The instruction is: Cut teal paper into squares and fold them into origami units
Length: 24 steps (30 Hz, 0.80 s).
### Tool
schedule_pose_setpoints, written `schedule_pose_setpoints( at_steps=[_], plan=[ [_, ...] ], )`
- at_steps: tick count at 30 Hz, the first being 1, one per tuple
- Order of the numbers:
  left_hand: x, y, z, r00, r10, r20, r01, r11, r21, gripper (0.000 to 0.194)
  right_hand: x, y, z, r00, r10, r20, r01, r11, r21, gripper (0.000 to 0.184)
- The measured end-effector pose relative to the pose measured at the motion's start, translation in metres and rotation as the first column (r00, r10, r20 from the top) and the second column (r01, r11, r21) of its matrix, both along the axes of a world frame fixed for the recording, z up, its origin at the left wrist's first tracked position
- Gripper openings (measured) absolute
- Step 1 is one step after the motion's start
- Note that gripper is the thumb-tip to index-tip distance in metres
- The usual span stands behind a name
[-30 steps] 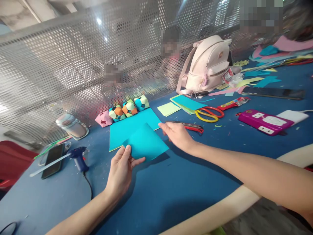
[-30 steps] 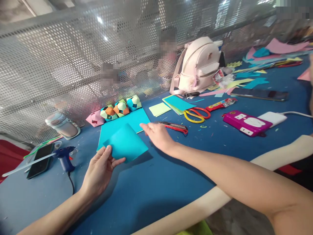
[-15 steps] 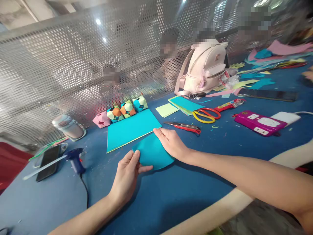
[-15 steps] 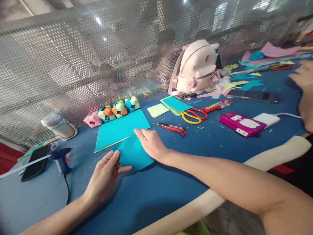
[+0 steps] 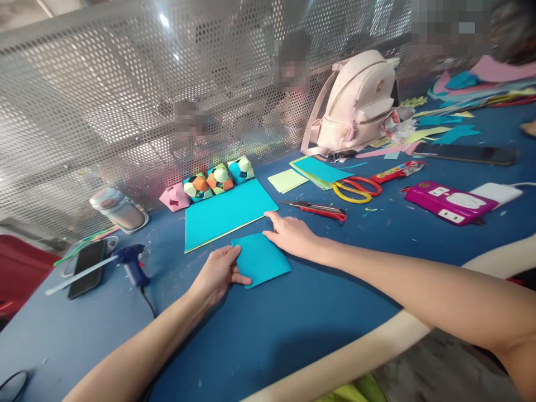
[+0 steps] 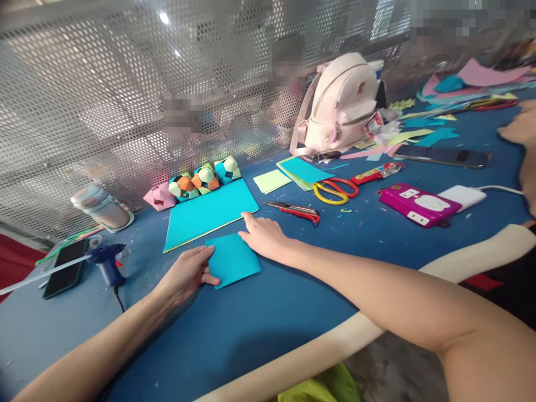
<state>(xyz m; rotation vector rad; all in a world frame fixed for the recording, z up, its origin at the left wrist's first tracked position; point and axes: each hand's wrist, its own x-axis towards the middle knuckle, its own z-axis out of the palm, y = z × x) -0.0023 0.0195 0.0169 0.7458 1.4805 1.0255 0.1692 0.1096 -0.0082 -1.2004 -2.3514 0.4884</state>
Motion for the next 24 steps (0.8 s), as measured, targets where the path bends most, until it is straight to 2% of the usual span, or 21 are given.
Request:
schedule_pose_setpoints(
  at_steps=[3, 5, 7, 9, 11, 13, 19, 24],
  plan=[
    [-0.002, 0.006, -0.003, 0.999, -0.027, -0.043, 0.026, 0.999, -0.029, 0.021, -0.003, -0.009, 0.0, 0.996, 0.087, 0.021, -0.088, 0.99, 0.11, 0.04],
    [-0.002, 0.008, -0.003, 0.998, -0.033, -0.049, 0.032, 0.999, -0.036, 0.019, -0.007, -0.019, 0.0, 0.968, 0.249, 0.036, -0.251, 0.945, 0.209, 0.041],
    [-0.003, 0.01, -0.003, 0.997, -0.043, -0.068, 0.041, 0.999, -0.031, 0.018, -0.012, -0.031, -0.002, 0.901, 0.429, 0.067, -0.433, 0.877, 0.207, 0.059],
    [-0.004, 0.01, -0.002, 0.994, -0.062, -0.089, 0.059, 0.998, -0.033, 0.019, -0.016, -0.039, -0.006, 0.844, 0.527, 0.096, -0.534, 0.842, 0.072, 0.086],
    [-0.006, 0.011, 0.0, 0.991, -0.082, -0.106, 0.077, 0.996, -0.05, 0.021, -0.019, -0.043, -0.01, 0.829, 0.546, 0.122, -0.544, 0.838, -0.054, 0.102],
    [-0.007, 0.011, 0.001, 0.989, -0.092, -0.117, 0.084, 0.994, -0.067, 0.022, -0.021, -0.043, -0.013, 0.838, 0.527, 0.141, -0.518, 0.85, -0.098, 0.107],
    [-0.006, 0.01, 0.0, 0.986, -0.084, -0.145, 0.073, 0.994, -0.08, 0.017, -0.009, -0.037, -0.009, 0.889, 0.393, 0.237, -0.366, 0.918, -0.151, 0.104],
    [-0.006, 0.01, -0.001, 0.985, -0.076, -0.157, 0.065, 0.995, -0.073, 0.016, 0.005, -0.029, -0.007, 0.894, 0.362, 0.266, -0.333, 0.931, -0.147, 0.104]
  ],
)
